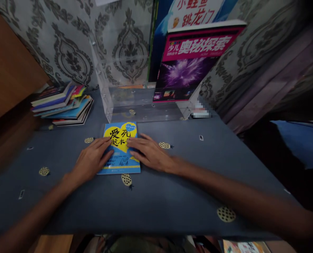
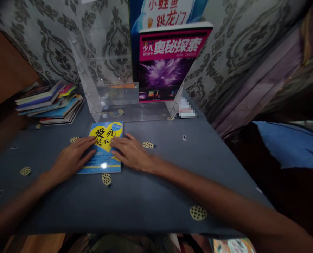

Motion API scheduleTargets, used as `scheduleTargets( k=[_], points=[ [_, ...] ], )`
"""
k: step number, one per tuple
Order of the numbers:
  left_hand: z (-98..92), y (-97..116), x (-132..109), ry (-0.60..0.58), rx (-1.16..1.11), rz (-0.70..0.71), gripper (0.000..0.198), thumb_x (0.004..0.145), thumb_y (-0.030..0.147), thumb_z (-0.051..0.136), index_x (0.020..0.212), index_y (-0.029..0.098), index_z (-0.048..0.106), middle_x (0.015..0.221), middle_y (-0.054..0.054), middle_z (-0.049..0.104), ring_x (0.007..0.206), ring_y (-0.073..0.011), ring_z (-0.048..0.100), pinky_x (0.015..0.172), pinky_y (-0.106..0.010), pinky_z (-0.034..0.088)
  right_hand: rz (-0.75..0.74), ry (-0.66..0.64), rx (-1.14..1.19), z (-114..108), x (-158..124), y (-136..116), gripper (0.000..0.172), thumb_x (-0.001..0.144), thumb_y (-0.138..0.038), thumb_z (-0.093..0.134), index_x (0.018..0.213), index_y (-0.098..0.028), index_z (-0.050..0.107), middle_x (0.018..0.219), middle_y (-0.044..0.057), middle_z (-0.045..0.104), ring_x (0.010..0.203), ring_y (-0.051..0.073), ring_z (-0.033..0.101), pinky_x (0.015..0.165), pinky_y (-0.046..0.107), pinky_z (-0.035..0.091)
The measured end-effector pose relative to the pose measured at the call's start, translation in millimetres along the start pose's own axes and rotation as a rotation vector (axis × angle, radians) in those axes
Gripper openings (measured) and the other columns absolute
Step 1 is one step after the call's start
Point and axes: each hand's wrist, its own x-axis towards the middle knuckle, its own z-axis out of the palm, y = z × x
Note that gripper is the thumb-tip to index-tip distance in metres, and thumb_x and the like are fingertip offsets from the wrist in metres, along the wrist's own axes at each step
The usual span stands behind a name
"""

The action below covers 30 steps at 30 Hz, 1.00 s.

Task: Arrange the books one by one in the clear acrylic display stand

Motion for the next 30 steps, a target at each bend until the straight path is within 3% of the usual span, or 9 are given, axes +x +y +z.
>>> scheduleTargets(
  k=[5, 10, 17, 22, 30],
  points=[
    [18.7, -29, 32, 0.000, -0.051, -0.059, 0.050, 0.101, 0.044, 0.040, 0.132, 0.011, 0.061, 0.140, -0.016, 0.061, 0.130, -0.0299, 0.056, 0.110, -0.051, 0.047, 0.200, -0.001, -0.058, 3, 35, 37, 0.039, 0.102, -0.028, 0.048, 0.138, -0.019, 0.057, 0.146, 0.012, 0.058, 0.142, 0.026, 0.047, 0.120, 0.056, 0.029],
    [32.8, -40, 42, 0.071, -0.094, -0.068, 0.051, 0.100, 0.043, 0.039, 0.131, 0.009, 0.062, 0.141, -0.018, 0.061, 0.132, -0.0294, 0.055, 0.115, -0.050, 0.040, 0.230, -0.002, -0.082, 2, 43, 52, 0.040, 0.102, -0.029, 0.045, 0.140, -0.020, 0.055, 0.151, 0.011, 0.053, 0.145, 0.025, 0.042, 0.120, 0.055, 0.029],
    [39.8, -38, 39, 0.103, -0.113, -0.086, 0.051, 0.099, 0.039, 0.038, 0.132, 0.008, 0.061, 0.141, -0.018, 0.060, 0.134, -0.0280, 0.054, 0.117, -0.049, 0.039, 0.212, -0.104, -0.119, 1, 26, 26, 0.058, 0.100, -0.045, 0.052, 0.148, -0.013, 0.046, 0.161, 0.018, 0.037, 0.152, 0.031, 0.029, 0.123, 0.059, 0.021],
    [41.4, -37, 39, 0.116, -0.110, -0.112, 0.051, 0.099, 0.037, 0.037, 0.133, 0.008, 0.061, 0.143, -0.018, 0.059, 0.135, -0.0279, 0.053, 0.117, -0.049, 0.038, 0.138, -0.168, -0.036, 4, 1, 1, 0.078, 0.088, -0.069, 0.060, 0.150, -0.025, 0.045, 0.165, 0.015, 0.029, 0.155, 0.039, 0.014, 0.122, 0.067, 0.013],
    [44.8, -35, 34, 0.131, -0.069, -0.229, 0.051, 0.099, 0.043, 0.036, 0.132, 0.016, 0.065, 0.138, -0.016, 0.064, 0.132, -0.0322, 0.056, 0.109, -0.052, 0.045, 0.156, -0.269, 0.049, -4, -5, -13, 0.104, 0.073, -0.076, 0.070, 0.156, -0.023, 0.037, 0.166, 0.022, 0.020, 0.154, 0.046, 0.005, 0.118, 0.074, 0.002]
  ],
)
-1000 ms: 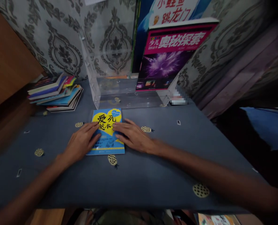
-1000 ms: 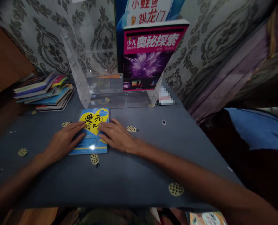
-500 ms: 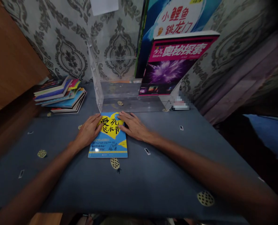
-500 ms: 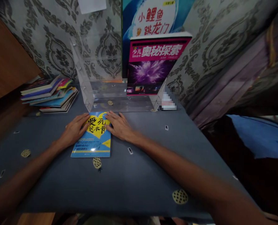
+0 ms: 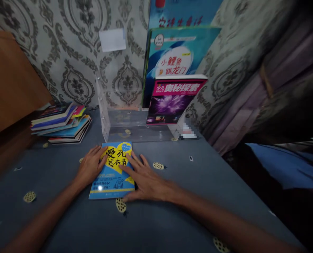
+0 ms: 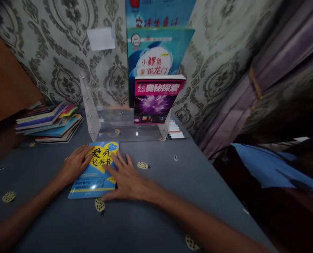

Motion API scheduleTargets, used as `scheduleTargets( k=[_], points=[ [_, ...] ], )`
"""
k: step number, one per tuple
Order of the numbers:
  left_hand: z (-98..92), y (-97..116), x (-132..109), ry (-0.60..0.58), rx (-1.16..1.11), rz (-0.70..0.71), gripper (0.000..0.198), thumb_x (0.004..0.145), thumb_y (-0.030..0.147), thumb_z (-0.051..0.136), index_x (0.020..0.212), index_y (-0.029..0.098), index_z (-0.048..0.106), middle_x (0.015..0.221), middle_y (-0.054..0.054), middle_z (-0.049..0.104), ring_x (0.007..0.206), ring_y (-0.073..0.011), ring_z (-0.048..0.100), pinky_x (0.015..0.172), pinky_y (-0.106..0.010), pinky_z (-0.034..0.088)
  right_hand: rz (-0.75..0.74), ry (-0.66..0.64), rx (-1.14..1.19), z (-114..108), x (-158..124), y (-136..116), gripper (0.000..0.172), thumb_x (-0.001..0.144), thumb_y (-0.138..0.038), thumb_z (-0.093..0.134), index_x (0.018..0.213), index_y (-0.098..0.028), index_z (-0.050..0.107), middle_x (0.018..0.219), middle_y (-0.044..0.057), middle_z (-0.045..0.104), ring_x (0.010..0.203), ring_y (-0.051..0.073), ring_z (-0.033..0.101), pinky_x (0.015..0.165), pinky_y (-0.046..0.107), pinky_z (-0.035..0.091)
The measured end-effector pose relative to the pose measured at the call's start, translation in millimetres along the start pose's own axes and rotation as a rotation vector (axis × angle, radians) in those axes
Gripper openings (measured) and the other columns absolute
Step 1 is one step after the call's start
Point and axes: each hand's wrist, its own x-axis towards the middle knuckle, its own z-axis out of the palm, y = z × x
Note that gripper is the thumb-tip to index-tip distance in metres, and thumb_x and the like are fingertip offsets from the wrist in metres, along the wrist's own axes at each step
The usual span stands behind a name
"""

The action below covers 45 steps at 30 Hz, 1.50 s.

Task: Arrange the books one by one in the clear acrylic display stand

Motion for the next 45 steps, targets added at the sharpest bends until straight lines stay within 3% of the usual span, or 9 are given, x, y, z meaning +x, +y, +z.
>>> scheduleTargets(
  k=[9, 13, 17, 21, 25, 30, 33, 37, 45],
  points=[
    [-5.8, -3, 3, -0.013, -0.293, -0.101, 0.061, 0.089, 0.055, 0.042, 0.126, 0.015, 0.069, 0.134, -0.014, 0.067, 0.126, -0.0336, 0.061, 0.108, -0.051, 0.047, 0.009, -0.078, 0.031, -7, -11, -1, 0.111, 0.071, -0.081, 0.067, 0.160, -0.027, 0.027, 0.169, 0.018, 0.009, 0.155, 0.043, 0.002, 0.121, 0.067, -0.005],
    [-14.8, 2, 3, -0.033, -0.609, -0.301, 0.065, 0.081, 0.061, 0.057, 0.129, 0.018, 0.066, 0.126, -0.013, 0.071, 0.111, -0.0335, 0.068, 0.093, -0.046, 0.057, 0.003, -0.056, 0.045, -9, -13, 1, 0.101, 0.077, -0.077, 0.065, 0.158, -0.027, 0.031, 0.169, 0.015, 0.011, 0.155, 0.041, 0.004, 0.123, 0.065, 0.000],
    [-22.9, 16, 7, 0.064, -1.153, -0.629, 0.057, 0.073, 0.037, 0.077, 0.124, 0.016, 0.063, 0.118, -0.016, 0.073, 0.108, -0.0314, 0.071, 0.086, -0.040, 0.061, 0.007, -0.009, 0.033, -7, -14, 1, 0.088, 0.085, -0.071, 0.062, 0.155, -0.024, 0.039, 0.168, 0.015, 0.018, 0.155, 0.039, 0.011, 0.124, 0.063, 0.005],
    [-35.6, 41, 11, -0.052, -1.455, -1.013, 0.033, 0.080, 0.015, 0.072, 0.112, 0.011, 0.064, 0.094, -0.015, 0.077, 0.084, -0.0297, 0.077, 0.070, -0.039, 0.065, 0.024, 0.023, 0.069, -3, -13, 0, 0.083, 0.084, -0.068, 0.065, 0.152, -0.025, 0.044, 0.167, 0.015, 0.022, 0.154, 0.042, 0.013, 0.123, 0.066, 0.010],
    [-51.6, 65, 13, -0.060, -1.519, -1.150, 0.015, 0.089, 0.008, 0.061, 0.102, 0.010, 0.067, 0.085, -0.014, 0.078, 0.076, -0.0272, 0.077, 0.068, -0.038, 0.066, 0.053, 0.114, 0.164, 1, -13, 3, 0.087, 0.084, -0.062, 0.070, 0.156, -0.027, 0.036, 0.168, 0.014, 0.019, 0.154, 0.041, 0.014, 0.123, 0.063, 0.019],
    [-63.6, 82, 20, 0.081, -1.565, -0.982, 0.017, 0.090, 0.009, 0.057, 0.101, 0.012, 0.070, 0.089, -0.012, 0.078, 0.080, -0.0255, 0.077, 0.076, -0.039, 0.066, 0.117, 0.414, 0.427, 3, -8, 11, 0.091, 0.090, -0.043, 0.066, 0.162, -0.023, 0.013, 0.165, 0.016, 0.026, 0.152, 0.033, 0.026, 0.122, 0.058, 0.029],
    [-60.0, 91, 29, 0.199, -1.573, -0.790, 0.017, 0.085, 0.020, 0.068, 0.101, 0.014, 0.071, 0.094, -0.010, 0.078, 0.090, -0.0262, 0.076, 0.083, -0.039, 0.064, 0.053, 0.545, 0.752, -1, 0, 12, 0.070, 0.091, -0.036, 0.060, 0.153, -0.022, 0.031, 0.150, 0.014, 0.050, 0.138, 0.030, 0.049, 0.115, 0.055, 0.040],
    [-45.9, 99, 43, 0.345, -1.469, -0.517, 0.045, 0.077, 0.051, 0.077, 0.106, 0.017, 0.070, 0.098, -0.008, 0.078, 0.103, -0.0271, 0.072, 0.090, -0.036, 0.060, 0.054, 0.608, 1.095, -15, 10, 10, 0.046, 0.083, -0.024, 0.060, 0.127, -0.022, 0.051, 0.122, 0.009, 0.069, 0.109, 0.026, 0.067, 0.097, 0.046, 0.054],
    [-11.4, 95, 69, 0.339, -1.172, -0.325, 0.057, 0.085, 0.072, 0.052, 0.089, 0.018, 0.070, 0.091, -0.009, 0.075, 0.100, -0.0293, 0.069, 0.082, -0.034, 0.059, 0.104, 0.854, 0.666, -41, 20, 26, 0.053, 0.066, -0.007, 0.046, 0.116, -0.023, 0.055, 0.101, 0.002, 0.066, 0.096, 0.021, 0.061, 0.092, 0.035, 0.053]
  ],
)
